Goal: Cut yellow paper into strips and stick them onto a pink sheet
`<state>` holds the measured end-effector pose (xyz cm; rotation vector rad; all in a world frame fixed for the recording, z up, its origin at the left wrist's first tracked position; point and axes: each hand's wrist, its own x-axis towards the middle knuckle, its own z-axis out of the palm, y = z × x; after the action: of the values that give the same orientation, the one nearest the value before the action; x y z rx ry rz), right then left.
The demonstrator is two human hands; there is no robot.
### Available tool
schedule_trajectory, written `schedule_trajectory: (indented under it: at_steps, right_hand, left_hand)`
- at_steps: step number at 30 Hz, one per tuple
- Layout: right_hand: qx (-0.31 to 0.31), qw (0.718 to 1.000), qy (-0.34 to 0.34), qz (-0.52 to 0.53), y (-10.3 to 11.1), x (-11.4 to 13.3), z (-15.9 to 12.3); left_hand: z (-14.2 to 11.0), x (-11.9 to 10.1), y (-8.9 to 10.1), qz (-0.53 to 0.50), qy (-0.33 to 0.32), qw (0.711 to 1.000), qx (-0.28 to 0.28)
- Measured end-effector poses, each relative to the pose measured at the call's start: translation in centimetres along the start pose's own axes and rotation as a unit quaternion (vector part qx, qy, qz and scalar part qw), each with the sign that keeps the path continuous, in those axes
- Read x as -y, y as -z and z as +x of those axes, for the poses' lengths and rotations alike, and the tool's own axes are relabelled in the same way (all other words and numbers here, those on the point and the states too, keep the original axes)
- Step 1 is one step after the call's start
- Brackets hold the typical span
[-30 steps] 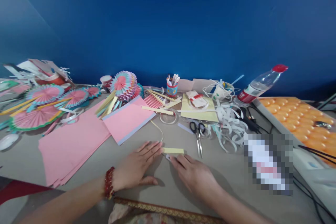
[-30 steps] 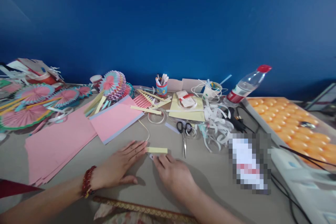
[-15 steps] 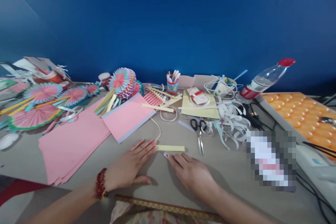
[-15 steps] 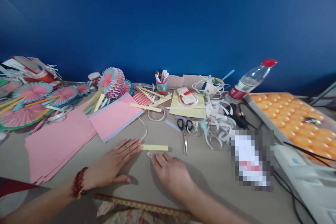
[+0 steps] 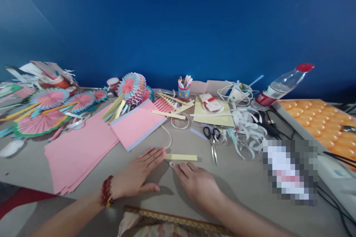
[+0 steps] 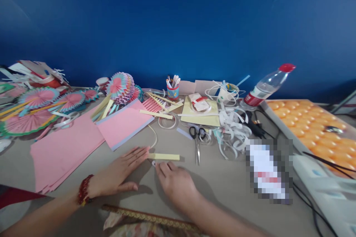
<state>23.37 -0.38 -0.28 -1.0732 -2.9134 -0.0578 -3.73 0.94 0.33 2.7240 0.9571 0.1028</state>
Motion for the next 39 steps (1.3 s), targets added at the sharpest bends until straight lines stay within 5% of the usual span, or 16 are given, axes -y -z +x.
schedule_trajectory:
  at_steps: [39]
  right_hand:
    - [-0.018,0.999,0.012,0.023,0.0,1.5,2.2]
  left_hand:
    - [-2.8,1.2,1.1,-0.024,0.013,1.0,0.015]
